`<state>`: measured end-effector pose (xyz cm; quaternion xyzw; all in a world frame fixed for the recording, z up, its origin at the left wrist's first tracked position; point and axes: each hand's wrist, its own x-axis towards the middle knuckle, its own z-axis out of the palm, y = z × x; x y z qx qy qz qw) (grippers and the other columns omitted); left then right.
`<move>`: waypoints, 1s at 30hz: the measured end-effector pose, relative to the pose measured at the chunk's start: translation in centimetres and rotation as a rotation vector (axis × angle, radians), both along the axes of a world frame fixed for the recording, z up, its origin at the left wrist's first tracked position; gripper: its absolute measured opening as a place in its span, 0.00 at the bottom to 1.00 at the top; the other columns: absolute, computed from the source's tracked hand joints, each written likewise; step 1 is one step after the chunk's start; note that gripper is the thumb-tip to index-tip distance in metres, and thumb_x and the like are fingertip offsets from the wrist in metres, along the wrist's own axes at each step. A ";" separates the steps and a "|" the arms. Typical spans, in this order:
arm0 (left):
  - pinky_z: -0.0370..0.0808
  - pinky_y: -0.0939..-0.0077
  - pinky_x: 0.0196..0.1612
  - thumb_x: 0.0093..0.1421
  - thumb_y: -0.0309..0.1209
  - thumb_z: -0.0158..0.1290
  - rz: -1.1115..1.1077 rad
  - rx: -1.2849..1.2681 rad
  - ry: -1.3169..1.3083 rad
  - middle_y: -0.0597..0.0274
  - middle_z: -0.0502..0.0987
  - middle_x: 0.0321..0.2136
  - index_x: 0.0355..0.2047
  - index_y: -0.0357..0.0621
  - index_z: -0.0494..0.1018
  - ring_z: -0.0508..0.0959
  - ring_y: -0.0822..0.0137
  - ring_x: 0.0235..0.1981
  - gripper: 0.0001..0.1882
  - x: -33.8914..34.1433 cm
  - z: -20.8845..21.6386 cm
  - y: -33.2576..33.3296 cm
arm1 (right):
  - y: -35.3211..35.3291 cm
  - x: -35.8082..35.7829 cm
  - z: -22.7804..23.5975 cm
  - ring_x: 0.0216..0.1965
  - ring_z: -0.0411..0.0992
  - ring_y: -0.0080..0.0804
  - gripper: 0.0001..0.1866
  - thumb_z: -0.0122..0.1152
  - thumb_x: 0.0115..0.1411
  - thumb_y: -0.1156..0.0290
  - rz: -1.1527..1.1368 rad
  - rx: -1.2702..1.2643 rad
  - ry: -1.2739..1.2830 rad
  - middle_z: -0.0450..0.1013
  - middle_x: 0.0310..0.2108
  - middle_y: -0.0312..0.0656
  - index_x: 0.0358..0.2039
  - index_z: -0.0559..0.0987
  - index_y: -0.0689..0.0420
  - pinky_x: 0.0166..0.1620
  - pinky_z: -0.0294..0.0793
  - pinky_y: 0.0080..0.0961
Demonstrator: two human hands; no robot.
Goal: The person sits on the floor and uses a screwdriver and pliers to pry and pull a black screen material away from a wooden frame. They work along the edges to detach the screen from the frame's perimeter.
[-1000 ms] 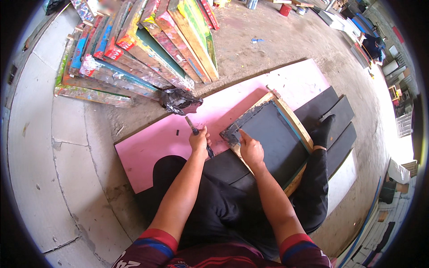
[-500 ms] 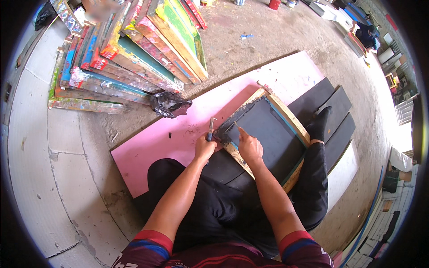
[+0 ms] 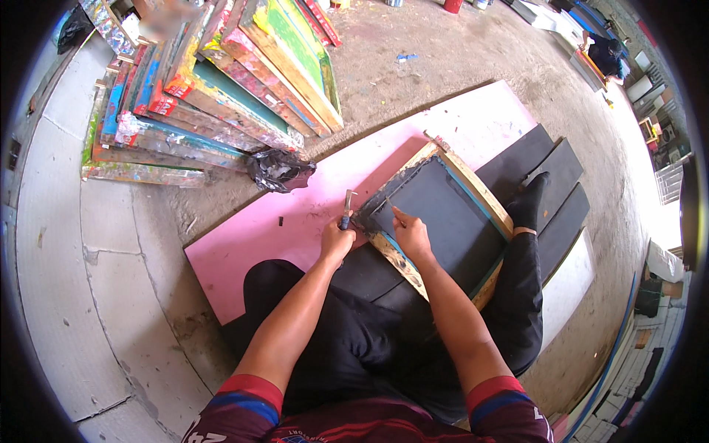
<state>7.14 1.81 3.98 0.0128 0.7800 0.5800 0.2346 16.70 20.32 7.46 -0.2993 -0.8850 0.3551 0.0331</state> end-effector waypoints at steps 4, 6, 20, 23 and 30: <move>0.71 0.68 0.28 0.46 0.21 0.52 0.000 -0.010 -0.084 0.60 0.78 0.25 0.60 0.42 0.78 0.74 0.68 0.23 0.35 -0.1 1.0 -0.3 | -0.4 0.2 2.0 0.50 0.77 0.63 0.20 0.54 0.69 0.64 0.036 0.035 -0.084 0.80 0.46 0.61 0.60 0.80 0.46 0.54 0.78 0.49; 0.70 0.70 0.28 0.46 0.20 0.52 -0.001 -0.019 -0.077 0.61 0.77 0.24 0.60 0.42 0.78 0.74 0.69 0.22 0.35 -0.2 1.2 -0.2 | -0.1 0.1 1.9 0.51 0.77 0.62 0.20 0.55 0.69 0.64 0.014 -0.042 -0.086 0.79 0.47 0.61 0.61 0.80 0.46 0.55 0.77 0.47; 0.68 0.71 0.22 0.48 0.19 0.51 0.010 0.000 -0.092 0.64 0.73 0.18 0.60 0.41 0.78 0.72 0.72 0.17 0.35 0.1 2.1 -0.4 | 1.5 0.5 -0.1 0.53 0.79 0.56 0.21 0.59 0.69 0.64 0.067 -0.043 -0.014 0.79 0.49 0.60 0.63 0.78 0.47 0.54 0.78 0.43; 0.68 0.71 0.22 0.47 0.19 0.51 -0.004 0.017 -0.016 0.64 0.73 0.18 0.60 0.41 0.78 0.72 0.72 0.17 0.35 -0.3 0.4 -0.2 | 1.8 0.4 -1.3 0.55 0.78 0.56 0.22 0.59 0.69 0.64 0.060 -0.086 0.088 0.78 0.51 0.59 0.63 0.78 0.47 0.56 0.77 0.42; 0.67 0.71 0.22 0.47 0.19 0.51 -0.005 0.019 -0.064 0.65 0.74 0.17 0.60 0.41 0.78 0.72 0.71 0.17 0.35 -0.3 1.6 -0.1 | 3.2 0.1 -2.4 0.15 0.63 0.26 0.21 0.55 0.75 0.61 0.006 -0.436 0.187 0.70 0.21 0.38 0.66 0.77 0.45 0.19 0.62 0.26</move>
